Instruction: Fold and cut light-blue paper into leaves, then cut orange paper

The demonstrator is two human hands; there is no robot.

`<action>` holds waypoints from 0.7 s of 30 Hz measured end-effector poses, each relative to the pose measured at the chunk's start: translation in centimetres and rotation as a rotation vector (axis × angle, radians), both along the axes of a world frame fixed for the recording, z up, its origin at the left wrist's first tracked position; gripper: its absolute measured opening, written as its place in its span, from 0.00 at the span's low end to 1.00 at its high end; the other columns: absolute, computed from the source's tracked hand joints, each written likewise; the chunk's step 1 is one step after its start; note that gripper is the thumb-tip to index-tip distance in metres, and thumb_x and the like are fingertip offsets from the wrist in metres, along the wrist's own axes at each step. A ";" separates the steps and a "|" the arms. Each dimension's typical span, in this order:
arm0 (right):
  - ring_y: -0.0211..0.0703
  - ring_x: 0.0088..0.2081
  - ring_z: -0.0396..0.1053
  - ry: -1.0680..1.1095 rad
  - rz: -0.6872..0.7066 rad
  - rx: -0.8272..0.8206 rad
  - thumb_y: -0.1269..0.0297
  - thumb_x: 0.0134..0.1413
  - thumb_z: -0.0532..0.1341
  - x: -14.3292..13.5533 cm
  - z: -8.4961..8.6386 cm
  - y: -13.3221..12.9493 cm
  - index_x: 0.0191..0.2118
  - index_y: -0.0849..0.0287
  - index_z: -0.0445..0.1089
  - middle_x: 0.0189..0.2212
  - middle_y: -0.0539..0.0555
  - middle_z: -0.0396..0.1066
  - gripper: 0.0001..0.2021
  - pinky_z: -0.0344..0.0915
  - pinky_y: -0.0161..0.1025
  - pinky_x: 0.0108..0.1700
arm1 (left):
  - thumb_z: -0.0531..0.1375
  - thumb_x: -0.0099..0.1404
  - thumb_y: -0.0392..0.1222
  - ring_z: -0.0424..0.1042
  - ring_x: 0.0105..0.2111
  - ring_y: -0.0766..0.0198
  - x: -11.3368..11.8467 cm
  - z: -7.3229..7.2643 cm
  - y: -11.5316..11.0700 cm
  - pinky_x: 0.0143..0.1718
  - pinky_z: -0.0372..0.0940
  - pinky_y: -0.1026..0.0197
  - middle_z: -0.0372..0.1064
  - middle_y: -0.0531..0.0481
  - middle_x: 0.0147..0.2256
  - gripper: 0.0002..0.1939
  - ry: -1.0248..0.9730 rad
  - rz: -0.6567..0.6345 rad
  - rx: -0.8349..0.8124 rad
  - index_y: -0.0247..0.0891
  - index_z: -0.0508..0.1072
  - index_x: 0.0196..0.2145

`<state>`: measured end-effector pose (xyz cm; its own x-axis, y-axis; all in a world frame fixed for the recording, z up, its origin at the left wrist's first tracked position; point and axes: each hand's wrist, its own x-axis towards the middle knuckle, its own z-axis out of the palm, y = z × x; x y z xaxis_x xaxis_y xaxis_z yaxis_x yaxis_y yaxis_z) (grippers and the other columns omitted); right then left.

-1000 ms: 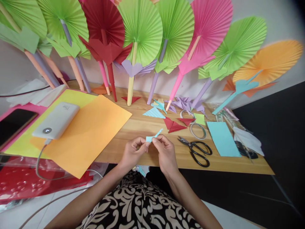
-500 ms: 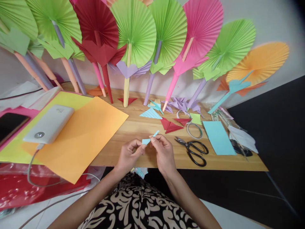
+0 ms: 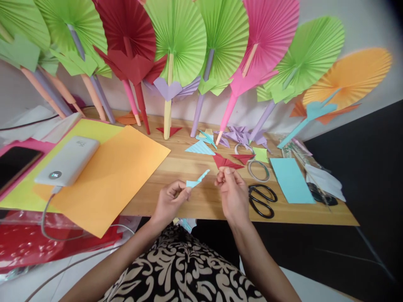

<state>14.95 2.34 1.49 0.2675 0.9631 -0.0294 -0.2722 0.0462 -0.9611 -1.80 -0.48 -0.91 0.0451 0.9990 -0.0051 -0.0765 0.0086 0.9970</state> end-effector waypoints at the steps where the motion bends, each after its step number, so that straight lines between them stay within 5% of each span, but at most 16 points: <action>1: 0.37 0.29 0.61 -0.037 0.051 -0.010 0.53 0.57 0.64 -0.1 -0.2 -0.4 0.32 0.57 0.73 0.25 0.48 0.64 0.12 0.60 0.36 0.33 | 0.61 0.63 0.48 0.62 0.25 0.68 0.0 -0.1 0.0 0.30 0.59 0.65 0.64 0.54 0.21 0.16 -0.012 0.002 0.002 0.37 0.67 0.22; 8: 0.36 0.27 0.62 -0.241 0.379 -0.033 0.56 0.56 0.64 -2.6 -1.3 -2.5 0.26 0.57 0.68 0.22 0.47 0.66 0.13 0.59 0.35 0.32 | 0.61 0.64 0.48 0.65 0.26 0.67 0.0 -0.2 0.2 0.32 0.61 0.65 0.67 0.53 0.23 0.16 -0.028 -0.011 0.002 0.36 0.70 0.24; 21: 0.35 0.25 0.58 -0.222 0.037 0.094 0.58 0.53 0.66 -1.8 -3.9 -2.0 0.26 0.56 0.66 0.21 0.45 0.61 0.12 0.57 0.34 0.30 | 0.59 0.61 0.41 0.65 0.27 0.68 0.3 -0.2 0.3 0.32 0.59 0.65 0.67 0.54 0.24 0.08 0.096 -0.049 -0.024 0.36 0.71 0.26</action>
